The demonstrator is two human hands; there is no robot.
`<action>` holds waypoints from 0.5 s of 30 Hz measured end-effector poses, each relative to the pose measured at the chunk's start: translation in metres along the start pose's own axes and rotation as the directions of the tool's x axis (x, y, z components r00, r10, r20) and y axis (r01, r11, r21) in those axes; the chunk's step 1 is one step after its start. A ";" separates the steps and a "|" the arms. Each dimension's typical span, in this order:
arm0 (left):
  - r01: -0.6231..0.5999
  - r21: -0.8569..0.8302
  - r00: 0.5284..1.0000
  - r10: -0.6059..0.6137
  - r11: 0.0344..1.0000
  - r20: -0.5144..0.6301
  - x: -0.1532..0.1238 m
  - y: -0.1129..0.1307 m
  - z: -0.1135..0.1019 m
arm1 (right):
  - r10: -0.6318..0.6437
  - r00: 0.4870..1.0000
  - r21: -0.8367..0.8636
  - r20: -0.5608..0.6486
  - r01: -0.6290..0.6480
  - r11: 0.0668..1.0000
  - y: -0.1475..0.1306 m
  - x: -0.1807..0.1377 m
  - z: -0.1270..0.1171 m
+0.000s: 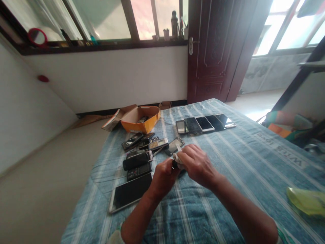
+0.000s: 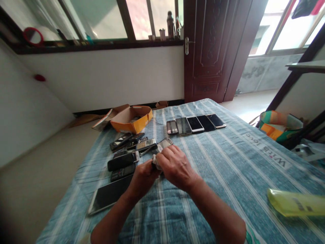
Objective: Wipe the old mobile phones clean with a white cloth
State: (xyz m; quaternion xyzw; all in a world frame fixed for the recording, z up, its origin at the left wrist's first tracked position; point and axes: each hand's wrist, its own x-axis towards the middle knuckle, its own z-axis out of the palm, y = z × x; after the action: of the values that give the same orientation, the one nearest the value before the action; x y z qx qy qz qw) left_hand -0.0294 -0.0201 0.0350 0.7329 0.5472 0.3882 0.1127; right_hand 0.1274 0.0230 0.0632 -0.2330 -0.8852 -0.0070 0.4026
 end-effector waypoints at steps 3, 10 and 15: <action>-0.019 0.002 1.000 0.020 1.000 -0.013 0.000 0.004 0.000 | -0.064 0.998 -0.014 0.008 0.064 0.998 -0.008 0.003 0.002; -0.013 -0.013 0.999 0.014 1.000 0.030 0.001 0.001 -0.002 | 0.095 0.995 0.235 0.031 -0.099 0.967 0.018 -0.007 -0.004; 0.004 -0.044 1.000 -0.003 0.999 0.023 0.001 0.001 -0.002 | 0.134 0.991 0.138 -0.024 -0.130 0.982 0.008 -0.005 0.000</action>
State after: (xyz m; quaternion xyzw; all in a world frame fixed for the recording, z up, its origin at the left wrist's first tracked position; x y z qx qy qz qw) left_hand -0.0300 -0.0204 0.0376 0.7337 0.5385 0.3913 0.1359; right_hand 0.1339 0.0278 0.0581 -0.2631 -0.8594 0.0763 0.4317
